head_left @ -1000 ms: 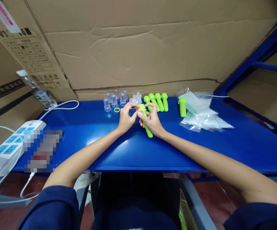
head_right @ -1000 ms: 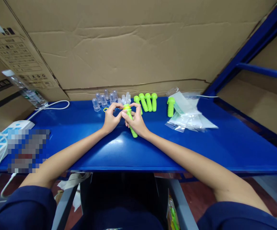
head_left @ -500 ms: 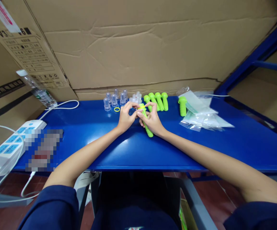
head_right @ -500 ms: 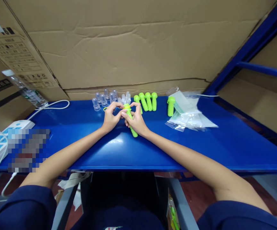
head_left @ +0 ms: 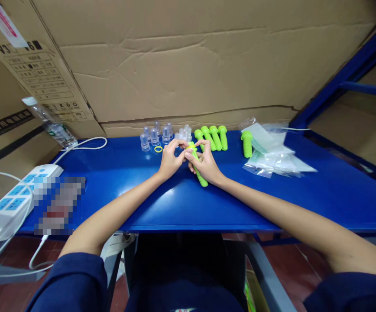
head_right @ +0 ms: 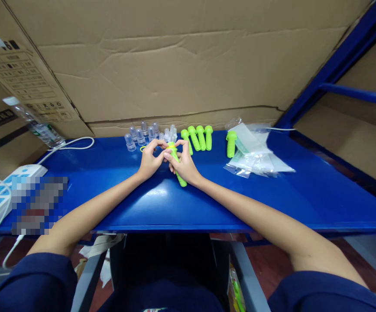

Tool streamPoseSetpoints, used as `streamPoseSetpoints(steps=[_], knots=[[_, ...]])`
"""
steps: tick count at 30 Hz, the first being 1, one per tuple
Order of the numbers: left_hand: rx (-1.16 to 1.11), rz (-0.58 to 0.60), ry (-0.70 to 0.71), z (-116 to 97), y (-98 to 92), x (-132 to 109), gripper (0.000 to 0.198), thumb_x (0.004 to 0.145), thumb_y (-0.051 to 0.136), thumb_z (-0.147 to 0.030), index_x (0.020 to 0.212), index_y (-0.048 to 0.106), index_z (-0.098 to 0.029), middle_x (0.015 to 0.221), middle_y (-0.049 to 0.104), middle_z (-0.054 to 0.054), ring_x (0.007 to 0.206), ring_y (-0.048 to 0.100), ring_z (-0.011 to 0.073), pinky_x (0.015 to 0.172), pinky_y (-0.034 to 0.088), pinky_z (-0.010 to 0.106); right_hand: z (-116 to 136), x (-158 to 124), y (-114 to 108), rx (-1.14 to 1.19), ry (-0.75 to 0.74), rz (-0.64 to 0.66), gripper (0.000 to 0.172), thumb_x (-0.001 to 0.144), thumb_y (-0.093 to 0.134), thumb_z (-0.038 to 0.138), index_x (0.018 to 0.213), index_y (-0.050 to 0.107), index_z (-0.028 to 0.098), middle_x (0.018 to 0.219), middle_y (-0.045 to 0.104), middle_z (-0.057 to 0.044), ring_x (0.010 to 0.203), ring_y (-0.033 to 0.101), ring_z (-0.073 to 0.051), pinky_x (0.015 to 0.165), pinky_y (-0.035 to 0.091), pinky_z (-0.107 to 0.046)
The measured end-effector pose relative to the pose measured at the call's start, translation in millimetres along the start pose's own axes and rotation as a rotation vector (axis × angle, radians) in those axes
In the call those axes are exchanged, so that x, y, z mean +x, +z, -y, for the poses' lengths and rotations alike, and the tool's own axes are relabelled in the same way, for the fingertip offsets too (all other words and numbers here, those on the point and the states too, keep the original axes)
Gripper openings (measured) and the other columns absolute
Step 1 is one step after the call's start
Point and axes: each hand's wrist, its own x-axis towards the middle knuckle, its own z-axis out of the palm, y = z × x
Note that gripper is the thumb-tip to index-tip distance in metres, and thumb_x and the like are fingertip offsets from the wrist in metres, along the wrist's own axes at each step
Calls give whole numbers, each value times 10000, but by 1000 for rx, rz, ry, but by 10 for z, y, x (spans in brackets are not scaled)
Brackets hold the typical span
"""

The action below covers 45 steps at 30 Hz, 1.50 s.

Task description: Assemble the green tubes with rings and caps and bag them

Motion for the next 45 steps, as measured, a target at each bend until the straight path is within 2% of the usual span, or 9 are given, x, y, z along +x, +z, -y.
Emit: streamPoseSetpoints(steps=[4, 8, 17, 22, 31, 37, 42, 45], knots=[[-9, 17, 7, -14, 6, -7, 67, 899, 632, -194, 833, 635, -200, 869, 699, 27, 863, 642, 176, 852, 480, 317, -15, 2, -1, -2, 3, -11, 571, 810, 719, 542, 1081, 284, 291, 578, 512, 142, 379, 486, -102, 348, 378, -226], [-32, -14, -6, 5, 17, -7, 31, 891, 658, -219, 895, 636, -198, 917, 694, 35, 886, 643, 176, 838, 484, 310, -23, 7, -4, -12, -3, -18, 587, 806, 734, 537, 1066, 271, 287, 553, 524, 143, 380, 494, -108, 357, 389, -225], [-20, -39, -62, 44, 3, -14, 98, 877, 692, -268, 856, 643, -186, 881, 718, 31, 861, 665, 170, 795, 482, 291, -27, 20, 0, 29, 25, -43, 629, 776, 748, 554, 1075, 261, 291, 657, 591, 123, 365, 489, -81, 331, 362, -202], [-24, -46, -2, 68, 0, -12, 131, 892, 684, -284, 815, 642, -186, 830, 703, 20, 823, 643, 162, 780, 476, 288, -33, 32, -12, 48, 17, -18, 614, 780, 751, 548, 1043, 258, 294, 652, 572, 131, 367, 490, -81, 321, 360, -194], [-76, -59, 107, 117, 30, -22, 112, 914, 661, -277, 844, 656, -189, 872, 698, 35, 880, 643, 176, 776, 491, 300, -31, 27, -37, 23, -27, 0, 544, 806, 743, 502, 1027, 297, 283, 595, 517, 136, 377, 475, -83, 332, 354, -184], [-93, -50, 128, 105, 19, -12, 108, 919, 663, -284, 869, 685, -191, 894, 693, 38, 896, 644, 171, 782, 498, 295, -38, 31, -44, 30, -45, 5, 553, 806, 757, 506, 1029, 302, 284, 564, 525, 137, 374, 482, -98, 341, 367, -195], [-182, -71, 90, 138, 53, -1, 197, 927, 661, -315, 1089, 669, -203, 984, 699, 50, 925, 668, 164, 816, 507, 293, -75, 75, -40, 70, -17, -10, 625, 810, 726, 607, 1019, 233, 286, 526, 563, 146, 369, 518, -113, 378, 395, -204], [-235, -61, 47, 159, 77, -7, 217, 927, 661, -351, 1075, 627, -197, 996, 709, 57, 951, 687, 171, 816, 517, 290, -85, 102, -52, 127, 22, -7, 623, 818, 653, 708, 1016, 248, 277, 604, 646, 93, 456, 619, -130, 437, 465, -225]])
